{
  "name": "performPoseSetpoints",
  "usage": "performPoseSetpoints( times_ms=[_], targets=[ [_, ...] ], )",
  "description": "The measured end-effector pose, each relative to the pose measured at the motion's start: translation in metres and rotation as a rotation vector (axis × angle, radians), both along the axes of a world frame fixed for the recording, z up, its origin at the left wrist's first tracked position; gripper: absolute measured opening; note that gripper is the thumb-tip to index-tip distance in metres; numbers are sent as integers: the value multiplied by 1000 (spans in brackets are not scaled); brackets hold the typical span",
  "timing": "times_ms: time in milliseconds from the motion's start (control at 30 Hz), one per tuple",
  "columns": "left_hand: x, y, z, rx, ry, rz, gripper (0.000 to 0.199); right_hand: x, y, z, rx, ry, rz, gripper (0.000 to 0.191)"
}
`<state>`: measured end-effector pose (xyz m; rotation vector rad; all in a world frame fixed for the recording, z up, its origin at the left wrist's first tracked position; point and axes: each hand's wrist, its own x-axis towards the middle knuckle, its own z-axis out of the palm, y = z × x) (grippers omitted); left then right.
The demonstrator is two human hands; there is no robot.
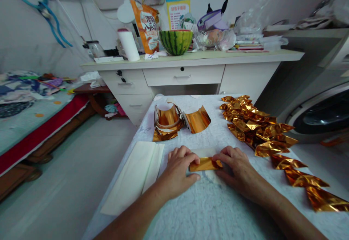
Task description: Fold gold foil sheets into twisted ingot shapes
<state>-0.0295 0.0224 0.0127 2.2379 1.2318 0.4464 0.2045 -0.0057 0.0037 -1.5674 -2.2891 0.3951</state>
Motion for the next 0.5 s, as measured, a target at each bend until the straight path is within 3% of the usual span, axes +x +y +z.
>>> performPoseSetpoints(
  times_ms=[267, 500],
  targets=[
    [7, -3, -1, 177, 20, -23, 24, -1, 3, -2, 95, 37, 49, 19],
    [10, -1, 1, 241, 184, -123, 12, -8, 2, 0, 73, 104, 99, 17]
  ],
)
